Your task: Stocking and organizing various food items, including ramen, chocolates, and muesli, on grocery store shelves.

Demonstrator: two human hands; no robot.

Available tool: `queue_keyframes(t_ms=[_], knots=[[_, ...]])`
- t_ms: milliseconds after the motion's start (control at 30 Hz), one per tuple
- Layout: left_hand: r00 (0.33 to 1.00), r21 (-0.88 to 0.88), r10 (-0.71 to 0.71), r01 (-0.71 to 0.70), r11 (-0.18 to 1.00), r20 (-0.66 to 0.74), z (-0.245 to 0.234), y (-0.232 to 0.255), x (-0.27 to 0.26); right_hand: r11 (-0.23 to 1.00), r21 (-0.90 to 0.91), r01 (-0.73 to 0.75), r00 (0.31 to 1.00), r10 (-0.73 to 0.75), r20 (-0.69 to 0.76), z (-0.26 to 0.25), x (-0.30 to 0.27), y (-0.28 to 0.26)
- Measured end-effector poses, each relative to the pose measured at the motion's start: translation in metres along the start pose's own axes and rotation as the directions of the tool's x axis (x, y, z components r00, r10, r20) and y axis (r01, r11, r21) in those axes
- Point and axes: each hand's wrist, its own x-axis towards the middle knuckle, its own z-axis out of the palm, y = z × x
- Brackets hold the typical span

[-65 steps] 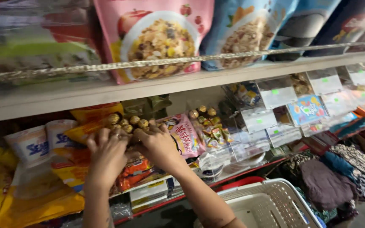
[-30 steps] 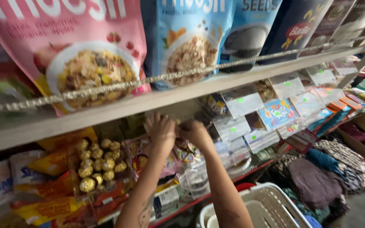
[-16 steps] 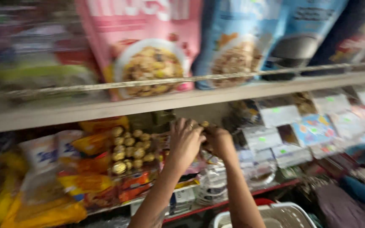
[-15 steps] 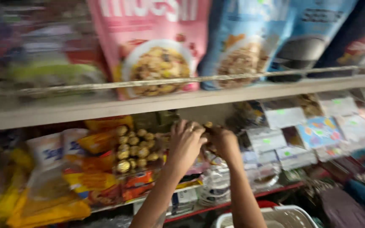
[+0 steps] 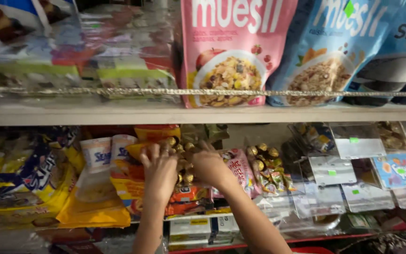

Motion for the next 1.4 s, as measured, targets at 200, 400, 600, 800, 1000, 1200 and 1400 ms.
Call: queue_keyframes(t_ms=[200, 400, 600, 800, 1000, 1200, 1400], knots=[[0.998, -0.024, 0.006, -0.004, 1.0, 0.062, 0.005, -0.002, 0.004, 0.984, -0.039, 0.172, 0.967, -0.177, -0.182, 0.015, 0.01, -0.002], [0.999, -0.04, 0.033, -0.032, 0.999, 0.023, -0.003, -0.001, 0.005, 0.98, 0.121, 0.16, 0.974, -0.137, -0.183, -0.009, -0.003, -0.002], [0.993, -0.139, 0.024, -0.04, 0.989, -0.119, -0.001, 0.0, 0.002, 0.931, 0.354, 0.09, 0.931, 0.047, -0.362, -0.027, -0.012, -0.002], [0.999, 0.053, -0.049, 0.048, 0.997, 0.015, -0.01, -0.001, 0.001, 0.961, 0.191, 0.202, 0.946, -0.141, -0.291, 0.002, 0.003, -0.001], [0.995, -0.035, -0.093, 0.095, 0.995, 0.046, -0.003, -0.009, 0.001, 0.936, 0.158, 0.313, 0.927, -0.265, -0.267, 0.015, 0.013, 0.007], [0.981, -0.031, -0.088, 0.094, 0.995, 0.171, -0.001, 0.005, 0.007, 0.994, -0.088, 0.071, 0.992, -0.08, -0.099, -0.025, 0.004, -0.002], [0.96, -0.03, 0.03, -0.023, 0.999, 0.278, -0.002, 0.02, 0.008, 0.961, -0.255, 0.107, 0.983, -0.141, -0.119, -0.023, -0.001, 0.003]])
